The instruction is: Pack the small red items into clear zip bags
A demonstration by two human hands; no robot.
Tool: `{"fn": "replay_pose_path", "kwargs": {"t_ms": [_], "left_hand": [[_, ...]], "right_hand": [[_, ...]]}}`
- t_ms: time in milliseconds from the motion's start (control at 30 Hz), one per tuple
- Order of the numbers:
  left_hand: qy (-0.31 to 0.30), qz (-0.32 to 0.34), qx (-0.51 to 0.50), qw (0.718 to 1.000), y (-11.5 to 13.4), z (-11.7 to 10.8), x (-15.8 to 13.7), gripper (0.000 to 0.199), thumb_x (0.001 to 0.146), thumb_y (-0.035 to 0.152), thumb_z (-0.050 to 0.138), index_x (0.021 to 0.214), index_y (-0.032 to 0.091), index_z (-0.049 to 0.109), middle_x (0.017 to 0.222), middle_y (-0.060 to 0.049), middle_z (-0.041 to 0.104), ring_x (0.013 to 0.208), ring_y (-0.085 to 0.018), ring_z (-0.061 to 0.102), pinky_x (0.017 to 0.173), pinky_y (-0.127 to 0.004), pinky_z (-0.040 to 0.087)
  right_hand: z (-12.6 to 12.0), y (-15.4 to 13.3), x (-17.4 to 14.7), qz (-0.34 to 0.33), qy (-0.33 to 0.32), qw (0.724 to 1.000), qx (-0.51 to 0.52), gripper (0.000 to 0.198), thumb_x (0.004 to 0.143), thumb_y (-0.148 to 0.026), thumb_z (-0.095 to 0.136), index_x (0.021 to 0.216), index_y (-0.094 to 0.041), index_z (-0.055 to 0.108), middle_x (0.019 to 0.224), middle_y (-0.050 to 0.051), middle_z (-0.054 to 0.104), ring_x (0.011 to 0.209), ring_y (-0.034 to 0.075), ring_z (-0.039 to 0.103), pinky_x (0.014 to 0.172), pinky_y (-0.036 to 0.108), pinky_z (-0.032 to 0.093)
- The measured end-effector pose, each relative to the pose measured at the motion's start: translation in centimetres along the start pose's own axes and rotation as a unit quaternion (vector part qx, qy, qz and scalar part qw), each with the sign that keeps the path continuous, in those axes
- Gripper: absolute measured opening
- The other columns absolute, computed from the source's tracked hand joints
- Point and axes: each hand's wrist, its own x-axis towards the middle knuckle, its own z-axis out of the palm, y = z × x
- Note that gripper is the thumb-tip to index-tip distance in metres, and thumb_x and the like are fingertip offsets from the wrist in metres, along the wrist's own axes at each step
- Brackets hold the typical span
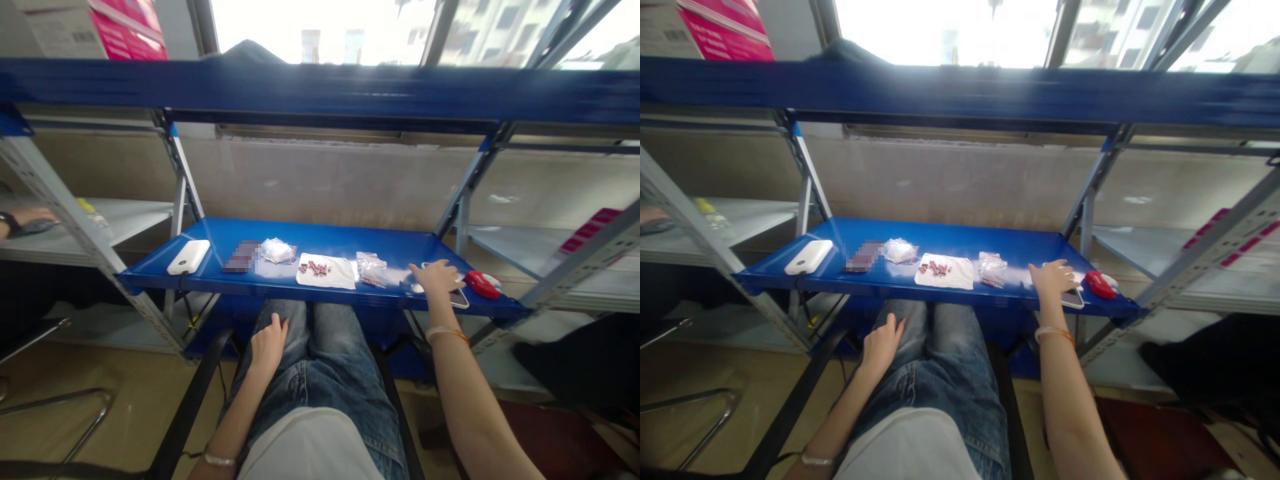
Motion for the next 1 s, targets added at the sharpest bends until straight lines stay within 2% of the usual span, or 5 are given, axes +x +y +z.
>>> {"fn": "replay_pose_path", "kwargs": {"t_ms": [267,433,567,700,1000], "left_hand": [[-0.065,-0.027,0.031,0.997,2.6,-0.7,-1.7,0.042,0.09,0.003,0.022,0.121,0.009,0.05,0.079,-0.017,0.069,0.079,-0.024,0.071,0.064,-0.029,0.053],[-0.059,-0.027,0.059,0.996,2.9,-0.5,-2.4,0.041,0.091,0.005,0.02,0.113,0.01,0.055,0.084,-0.019,0.068,0.08,-0.023,0.07,0.064,-0.028,0.053],[-0.071,-0.011,0.068,0.995,3.1,-0.2,-2.7,0.042,0.09,0.004,0.019,0.11,0.009,0.056,0.083,-0.019,0.068,0.08,-0.024,0.07,0.064,-0.03,0.053],[-0.085,-0.002,0.066,0.994,3.2,-0.1,-3.0,0.042,0.089,0.003,0.018,0.108,0.009,0.056,0.083,-0.019,0.068,0.08,-0.025,0.07,0.065,-0.03,0.051],[-0.107,0.0,0.055,0.993,3.1,-0.4,-3.5,0.041,0.086,0.003,0.023,0.109,0.012,0.055,0.088,-0.019,0.066,0.083,-0.024,0.069,0.065,-0.028,0.048]], "right_hand": [[0.7,-0.6,-0.4,-0.015,-0.003,1.0,0.003,0.083,0.078,-0.052,0.053,0.137,0.001,0.031,0.134,0.034,0.038,0.126,0.043,0.034,0.098,0.063,0.025],[2.3,-0.3,-0.5,-0.02,0.008,1.0,-0.013,0.082,0.078,-0.046,0.052,0.138,0.003,0.027,0.138,0.034,0.031,0.13,0.043,0.029,0.101,0.061,0.02],[2.6,1.7,-0.2,0.031,0.047,0.998,-0.011,0.086,0.077,-0.045,0.053,0.14,0.003,0.021,0.142,0.035,0.024,0.132,0.044,0.024,0.101,0.063,0.02],[2.0,3.1,0.1,0.07,0.055,0.996,0.014,0.093,0.074,-0.051,0.056,0.139,0.006,0.021,0.133,0.037,0.034,0.123,0.044,0.036,0.097,0.064,0.024],[1.6,3.8,-0.2,0.03,0.071,0.997,0.013,0.093,0.073,-0.054,0.055,0.138,0.005,0.026,0.126,0.034,0.046,0.117,0.042,0.043,0.096,0.061,0.026]]}}
